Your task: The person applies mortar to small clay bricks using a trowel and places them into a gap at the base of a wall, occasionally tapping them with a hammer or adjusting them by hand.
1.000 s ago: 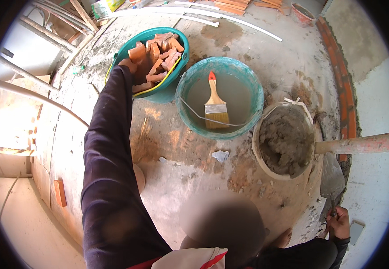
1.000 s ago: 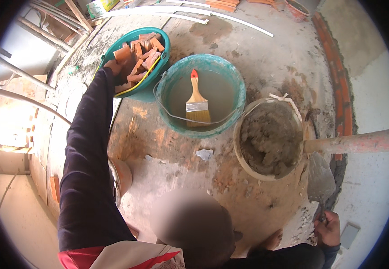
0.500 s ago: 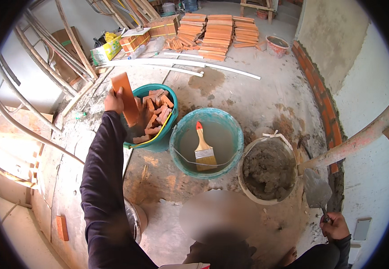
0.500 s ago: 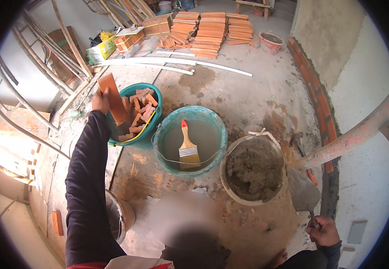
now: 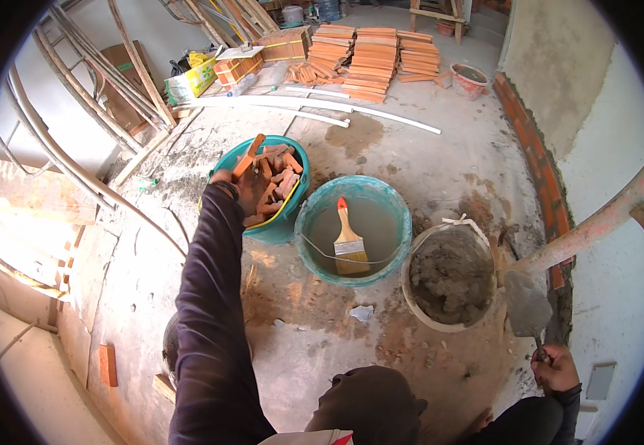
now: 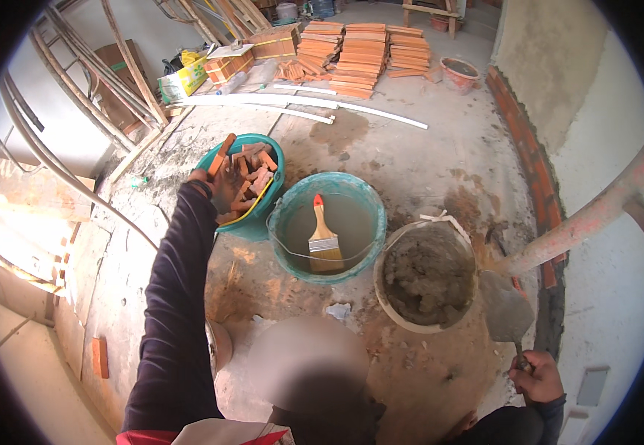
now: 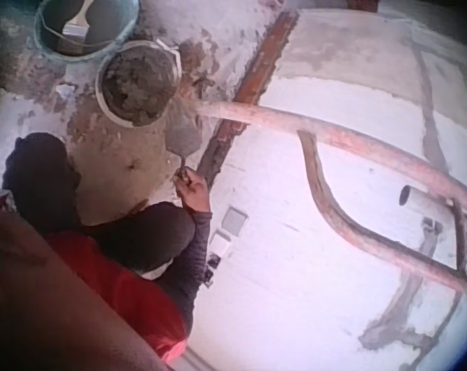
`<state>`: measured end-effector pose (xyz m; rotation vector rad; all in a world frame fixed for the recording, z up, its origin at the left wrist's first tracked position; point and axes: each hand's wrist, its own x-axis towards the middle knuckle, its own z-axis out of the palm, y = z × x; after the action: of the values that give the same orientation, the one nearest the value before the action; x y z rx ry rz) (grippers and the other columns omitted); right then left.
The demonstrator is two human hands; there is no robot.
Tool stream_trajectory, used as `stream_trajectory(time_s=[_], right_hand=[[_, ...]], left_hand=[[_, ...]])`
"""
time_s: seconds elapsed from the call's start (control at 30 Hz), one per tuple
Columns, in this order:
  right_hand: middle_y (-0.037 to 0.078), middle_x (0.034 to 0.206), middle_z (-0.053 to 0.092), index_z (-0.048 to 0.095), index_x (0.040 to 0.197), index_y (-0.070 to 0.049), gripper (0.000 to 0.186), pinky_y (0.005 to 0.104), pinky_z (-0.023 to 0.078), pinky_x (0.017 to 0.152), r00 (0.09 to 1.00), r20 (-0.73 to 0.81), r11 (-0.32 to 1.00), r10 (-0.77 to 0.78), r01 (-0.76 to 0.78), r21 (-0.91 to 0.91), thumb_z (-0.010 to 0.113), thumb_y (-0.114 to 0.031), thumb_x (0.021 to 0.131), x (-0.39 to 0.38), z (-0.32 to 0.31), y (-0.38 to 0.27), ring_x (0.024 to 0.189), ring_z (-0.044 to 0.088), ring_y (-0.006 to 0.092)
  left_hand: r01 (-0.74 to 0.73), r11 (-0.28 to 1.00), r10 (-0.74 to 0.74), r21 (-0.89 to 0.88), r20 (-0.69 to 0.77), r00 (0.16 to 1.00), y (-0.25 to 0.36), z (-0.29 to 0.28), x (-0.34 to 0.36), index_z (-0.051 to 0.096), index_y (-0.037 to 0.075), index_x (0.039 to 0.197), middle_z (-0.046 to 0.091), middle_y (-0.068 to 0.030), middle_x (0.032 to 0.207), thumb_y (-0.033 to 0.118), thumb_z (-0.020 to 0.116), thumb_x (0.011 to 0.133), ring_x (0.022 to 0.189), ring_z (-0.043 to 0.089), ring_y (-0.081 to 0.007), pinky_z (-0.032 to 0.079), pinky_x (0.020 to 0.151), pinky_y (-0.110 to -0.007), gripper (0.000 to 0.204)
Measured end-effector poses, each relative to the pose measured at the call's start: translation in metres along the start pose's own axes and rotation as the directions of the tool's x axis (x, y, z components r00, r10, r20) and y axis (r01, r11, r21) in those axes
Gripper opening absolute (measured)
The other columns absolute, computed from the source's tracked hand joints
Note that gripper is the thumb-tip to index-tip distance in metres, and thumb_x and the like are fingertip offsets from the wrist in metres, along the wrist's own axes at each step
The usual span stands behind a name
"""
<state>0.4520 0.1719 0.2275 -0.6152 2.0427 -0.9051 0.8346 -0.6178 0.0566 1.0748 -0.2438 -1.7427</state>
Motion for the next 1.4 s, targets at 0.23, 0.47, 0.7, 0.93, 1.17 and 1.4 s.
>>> stream_trajectory(time_s=[0.23, 0.47, 0.7, 0.93, 1.17, 1.4], right_hand=[[0.001, 0.056, 0.055, 0.061, 0.075, -0.001, 0.005, 0.0255, 0.040, 0.046, 1.000, -0.022, 0.994, 0.011, -0.013, -0.104, 0.064, -0.003, 0.078, -0.005, -0.007, 0.001, 0.048, 0.053, 0.0092], [0.001, 0.057, 0.055, 0.062, 0.078, -0.001, 0.005, 0.0253, 0.042, 0.048, 1.000, -0.002, 0.995, 0.026, -0.026, -0.096, 0.066, -0.004, 0.079, -0.007, 0.002, -0.003, 0.049, 0.054, 0.0085], [-0.001, 0.058, 0.053, 0.060, 0.083, -0.003, 0.009, 0.0251, 0.041, 0.047, 1.000, -0.018, 0.968, -0.011, 0.006, -0.252, 0.066, -0.010, 0.085, -0.011, 0.009, -0.018, 0.050, 0.051, 0.0065], [0.018, 0.069, 0.054, 0.057, 0.090, 0.000, 0.019, 0.0409, 0.043, 0.060, 0.993, 0.032, 0.741, -0.110, 0.103, -0.664, 0.062, -0.018, 0.089, 0.017, 0.006, -0.056, 0.065, 0.056, 0.0334], [0.021, 0.080, 0.062, 0.061, 0.095, 0.001, 0.021, 0.0512, 0.047, 0.072, 0.964, 0.071, 0.329, -0.257, 0.156, -0.931, 0.061, -0.019, 0.089, 0.054, 0.029, -0.094, 0.081, 0.062, 0.0416], [0.019, 0.078, 0.066, 0.063, 0.089, 0.000, 0.019, 0.0473, 0.051, 0.074, 0.972, 0.034, 0.118, -0.232, 0.063, -0.991, 0.058, -0.018, 0.089, 0.074, 0.051, -0.092, 0.080, 0.066, 0.0359]], left_hand=[[0.007, 0.988, -0.031, -0.157, -0.150, 0.988, -0.045, -0.003, -0.066, 0.054, 0.003, 0.125, 0.058, -0.0159, 0.123, 0.015, 0.040, 0.100, 0.105, 0.061, -0.0338, 0.062, 0.074, -0.043, 0.031], [0.025, 0.976, -0.072, -0.217, -0.214, 0.974, -0.017, 0.008, -0.048, 0.055, 0.007, 0.129, 0.062, -0.0138, 0.122, 0.023, 0.040, 0.099, 0.104, 0.062, -0.0331, 0.056, 0.080, -0.046, 0.036], [-0.411, 0.890, 0.453, -0.200, 0.267, 0.851, 0.066, 0.019, -0.045, 0.059, 0.001, 0.120, 0.065, -0.0156, 0.117, 0.041, 0.039, 0.098, 0.107, 0.063, -0.0332, 0.048, 0.099, -0.046, 0.049], [-0.080, 0.965, 0.188, -0.250, 0.447, 0.874, 0.014, -0.014, -0.188, 0.046, 0.012, 0.084, 0.043, -0.0035, 0.072, 0.042, 0.063, 0.085, 0.064, 0.045, -0.0199, 0.045, 0.062, -0.034, 0.035], [-0.189, 0.976, 0.210, -0.105, 0.676, 0.706, -0.068, -0.050, -0.316, 0.043, -0.002, 0.130, 0.048, -0.0100, 0.103, 0.031, 0.065, 0.085, 0.089, 0.047, -0.0191, 0.045, 0.077, -0.033, 0.060], [-0.207, 0.973, 0.095, 0.101, 0.643, 0.760, -0.178, -0.115, -0.365, 0.034, 0.000, 0.141, 0.047, -0.0104, 0.113, 0.026, 0.066, 0.071, 0.094, 0.047, -0.0203, 0.042, 0.082, -0.031, 0.081]])
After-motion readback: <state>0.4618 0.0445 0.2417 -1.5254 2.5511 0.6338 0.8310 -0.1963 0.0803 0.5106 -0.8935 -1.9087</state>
